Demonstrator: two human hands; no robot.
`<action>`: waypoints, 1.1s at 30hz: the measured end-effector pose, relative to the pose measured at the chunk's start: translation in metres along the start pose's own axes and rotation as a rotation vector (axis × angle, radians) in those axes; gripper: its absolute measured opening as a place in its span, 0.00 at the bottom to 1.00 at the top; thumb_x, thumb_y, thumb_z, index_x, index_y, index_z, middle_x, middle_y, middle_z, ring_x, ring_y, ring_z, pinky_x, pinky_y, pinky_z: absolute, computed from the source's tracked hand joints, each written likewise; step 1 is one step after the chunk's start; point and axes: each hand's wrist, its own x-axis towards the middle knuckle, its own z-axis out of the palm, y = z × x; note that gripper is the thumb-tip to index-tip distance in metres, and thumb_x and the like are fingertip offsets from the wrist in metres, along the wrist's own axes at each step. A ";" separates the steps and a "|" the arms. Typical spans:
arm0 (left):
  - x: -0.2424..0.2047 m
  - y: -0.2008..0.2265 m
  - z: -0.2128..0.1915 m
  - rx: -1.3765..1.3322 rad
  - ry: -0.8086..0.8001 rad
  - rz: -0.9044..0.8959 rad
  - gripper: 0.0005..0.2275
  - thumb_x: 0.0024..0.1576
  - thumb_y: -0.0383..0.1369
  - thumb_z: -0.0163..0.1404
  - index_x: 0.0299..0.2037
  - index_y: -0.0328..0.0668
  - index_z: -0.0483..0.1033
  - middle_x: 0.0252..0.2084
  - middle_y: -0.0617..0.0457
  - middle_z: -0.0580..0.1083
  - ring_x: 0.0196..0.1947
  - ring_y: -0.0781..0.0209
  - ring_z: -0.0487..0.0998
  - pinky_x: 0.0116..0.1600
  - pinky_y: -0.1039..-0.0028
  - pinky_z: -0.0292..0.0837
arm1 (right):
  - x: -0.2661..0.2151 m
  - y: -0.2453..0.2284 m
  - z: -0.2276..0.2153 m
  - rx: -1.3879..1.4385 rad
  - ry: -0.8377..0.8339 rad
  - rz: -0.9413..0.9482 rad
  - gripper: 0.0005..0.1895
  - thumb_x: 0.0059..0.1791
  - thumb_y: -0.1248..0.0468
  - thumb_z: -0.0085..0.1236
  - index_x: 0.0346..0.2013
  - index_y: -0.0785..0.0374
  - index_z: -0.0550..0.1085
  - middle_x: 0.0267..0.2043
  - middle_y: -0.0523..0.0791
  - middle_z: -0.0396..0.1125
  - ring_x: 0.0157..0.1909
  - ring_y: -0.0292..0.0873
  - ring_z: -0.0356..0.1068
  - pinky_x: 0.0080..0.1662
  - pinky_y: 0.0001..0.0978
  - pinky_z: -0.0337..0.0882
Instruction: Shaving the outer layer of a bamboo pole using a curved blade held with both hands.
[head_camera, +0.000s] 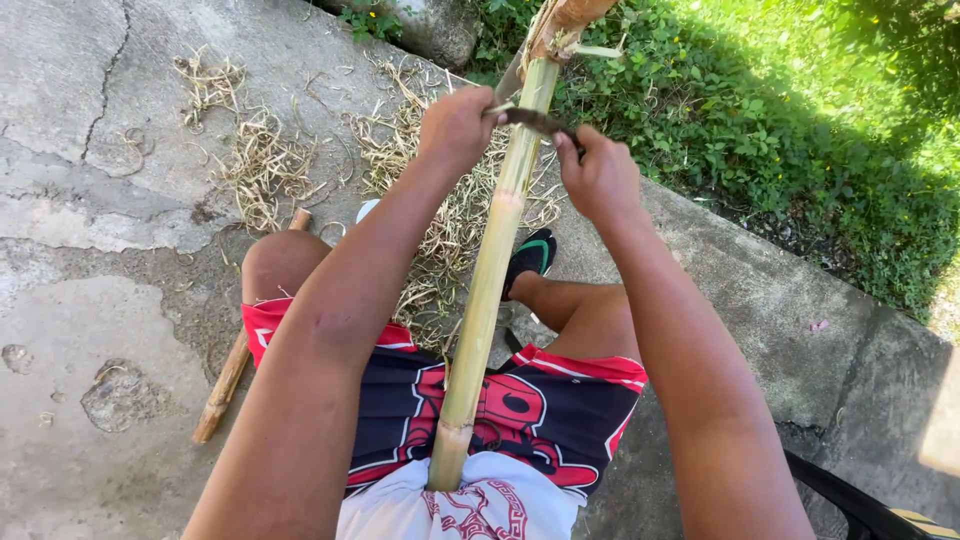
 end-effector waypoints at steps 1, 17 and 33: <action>-0.013 0.002 -0.006 -0.018 -0.018 0.009 0.11 0.62 0.41 0.53 0.33 0.42 0.76 0.30 0.50 0.74 0.29 0.53 0.75 0.34 0.60 0.68 | -0.012 -0.003 0.001 0.023 -0.023 0.004 0.21 0.57 0.47 0.51 0.32 0.60 0.74 0.17 0.49 0.66 0.21 0.55 0.69 0.29 0.51 0.67; -0.152 0.049 -0.088 0.180 -0.459 -0.177 0.06 0.56 0.40 0.55 0.35 0.50 0.81 0.33 0.44 0.78 0.35 0.42 0.80 0.42 0.53 0.74 | -0.153 -0.004 0.019 0.344 -0.308 0.117 0.21 0.53 0.49 0.53 0.30 0.65 0.74 0.18 0.52 0.63 0.20 0.47 0.62 0.29 0.45 0.64; 0.071 0.000 0.015 0.099 -0.063 -0.134 0.07 0.61 0.39 0.55 0.40 0.47 0.77 0.42 0.52 0.73 0.37 0.55 0.78 0.42 0.62 0.73 | 0.064 0.039 0.037 0.237 0.048 0.111 0.21 0.55 0.46 0.54 0.31 0.61 0.75 0.21 0.46 0.67 0.23 0.47 0.67 0.30 0.44 0.64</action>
